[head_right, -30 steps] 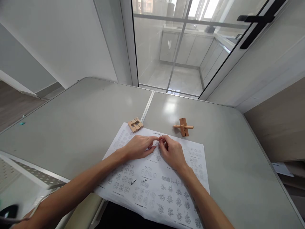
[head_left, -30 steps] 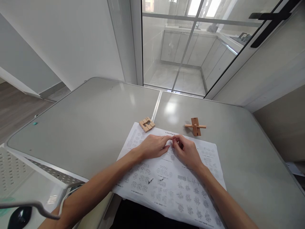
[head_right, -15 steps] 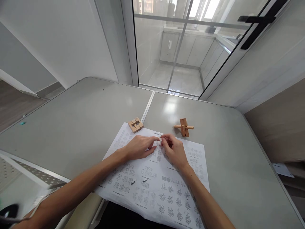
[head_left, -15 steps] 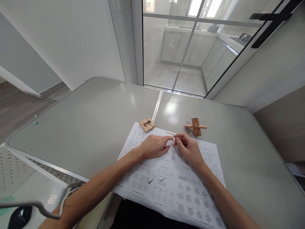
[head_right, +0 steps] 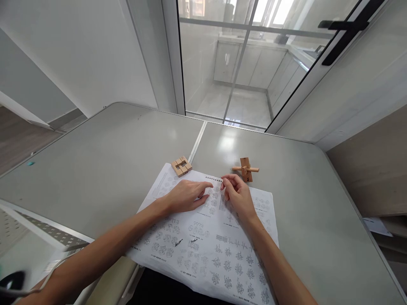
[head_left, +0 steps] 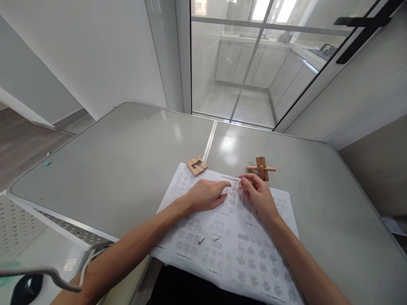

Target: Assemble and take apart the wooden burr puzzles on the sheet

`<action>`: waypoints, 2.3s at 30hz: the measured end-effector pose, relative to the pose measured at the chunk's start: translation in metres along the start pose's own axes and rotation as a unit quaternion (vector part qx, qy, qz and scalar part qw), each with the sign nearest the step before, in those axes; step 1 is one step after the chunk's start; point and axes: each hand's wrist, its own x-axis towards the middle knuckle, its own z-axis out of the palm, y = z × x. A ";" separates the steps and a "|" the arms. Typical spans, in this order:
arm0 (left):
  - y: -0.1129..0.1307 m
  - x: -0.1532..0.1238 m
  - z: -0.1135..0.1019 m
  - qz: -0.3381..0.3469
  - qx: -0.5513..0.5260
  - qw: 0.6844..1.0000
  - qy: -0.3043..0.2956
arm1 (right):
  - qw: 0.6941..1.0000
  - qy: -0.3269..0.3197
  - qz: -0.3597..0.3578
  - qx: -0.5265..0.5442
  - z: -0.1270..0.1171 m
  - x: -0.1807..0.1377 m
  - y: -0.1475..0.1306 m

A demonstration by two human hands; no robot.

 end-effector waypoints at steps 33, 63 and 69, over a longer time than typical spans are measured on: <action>-0.001 0.000 0.001 -0.005 -0.008 1.000 -0.008 | 0.975 0.037 0.089 0.200 -0.015 0.012 -0.001; -0.001 0.000 0.000 -0.008 -0.010 1.000 -0.013 | 0.936 0.049 0.092 0.336 -0.026 0.021 0.003; -0.001 0.000 0.000 -0.005 -0.005 1.000 -0.009 | 0.929 0.040 0.103 0.354 -0.026 0.020 0.003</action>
